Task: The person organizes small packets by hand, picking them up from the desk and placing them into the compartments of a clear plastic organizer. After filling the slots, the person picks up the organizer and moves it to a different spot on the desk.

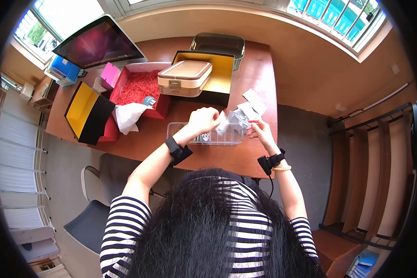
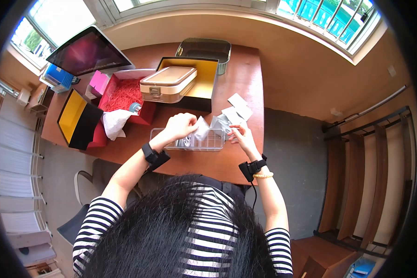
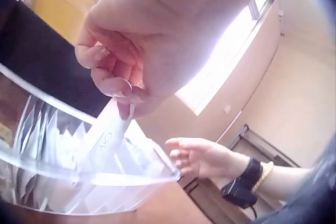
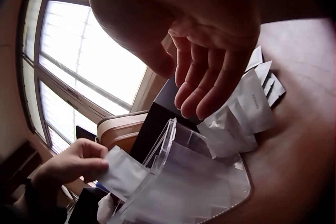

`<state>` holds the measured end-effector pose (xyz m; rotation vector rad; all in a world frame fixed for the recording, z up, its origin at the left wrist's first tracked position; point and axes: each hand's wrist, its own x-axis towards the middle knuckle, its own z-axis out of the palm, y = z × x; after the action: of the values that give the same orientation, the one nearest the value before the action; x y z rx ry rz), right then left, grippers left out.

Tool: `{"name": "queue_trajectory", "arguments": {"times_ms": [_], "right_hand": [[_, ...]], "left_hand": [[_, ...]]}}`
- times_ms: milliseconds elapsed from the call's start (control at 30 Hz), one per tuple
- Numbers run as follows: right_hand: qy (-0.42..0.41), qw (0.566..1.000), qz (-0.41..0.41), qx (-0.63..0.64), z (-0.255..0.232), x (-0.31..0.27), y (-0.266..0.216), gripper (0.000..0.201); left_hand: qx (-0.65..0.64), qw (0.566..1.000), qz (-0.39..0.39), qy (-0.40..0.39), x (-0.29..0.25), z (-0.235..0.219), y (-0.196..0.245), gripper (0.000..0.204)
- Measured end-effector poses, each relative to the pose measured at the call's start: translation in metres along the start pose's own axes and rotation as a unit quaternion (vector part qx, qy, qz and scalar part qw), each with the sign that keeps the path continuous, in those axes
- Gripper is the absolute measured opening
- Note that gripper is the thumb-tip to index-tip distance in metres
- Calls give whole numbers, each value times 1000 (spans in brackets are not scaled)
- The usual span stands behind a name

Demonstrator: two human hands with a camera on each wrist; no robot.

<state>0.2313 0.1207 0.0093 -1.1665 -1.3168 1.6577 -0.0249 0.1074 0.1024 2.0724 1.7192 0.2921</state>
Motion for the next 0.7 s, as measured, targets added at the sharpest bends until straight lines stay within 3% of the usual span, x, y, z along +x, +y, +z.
{"name": "queue_trajectory", "arguments": {"times_ms": [133, 300, 400, 433, 500, 567, 700], "right_hand": [[-62, 997, -54, 17, 24, -8, -35, 30], [-55, 998, -26, 19, 22, 3, -30, 34], [72, 997, -28, 24, 9, 10, -18, 23], [69, 997, -28, 24, 5, 11, -14, 23], [135, 990, -2, 50, -5, 13, -7, 24], [132, 989, 16, 66, -12, 17, 4, 31], [117, 992, 51, -11, -15, 15, 15, 43]], "left_hand": [[-128, 991, 46, -22, 8, -3, 12, 23], [-228, 973, 29, -10, 4, 2, 15, 19], [-115, 992, -20, 53, -1, 2, -10, 21], [-59, 995, -29, 71, -4, 1, -20, 21], [23, 996, -68, 48, -13, 1, -38, 20], [70, 991, -113, -6, -19, 6, -52, 18], [59, 989, -126, -42, -30, 21, -61, 17]]}}
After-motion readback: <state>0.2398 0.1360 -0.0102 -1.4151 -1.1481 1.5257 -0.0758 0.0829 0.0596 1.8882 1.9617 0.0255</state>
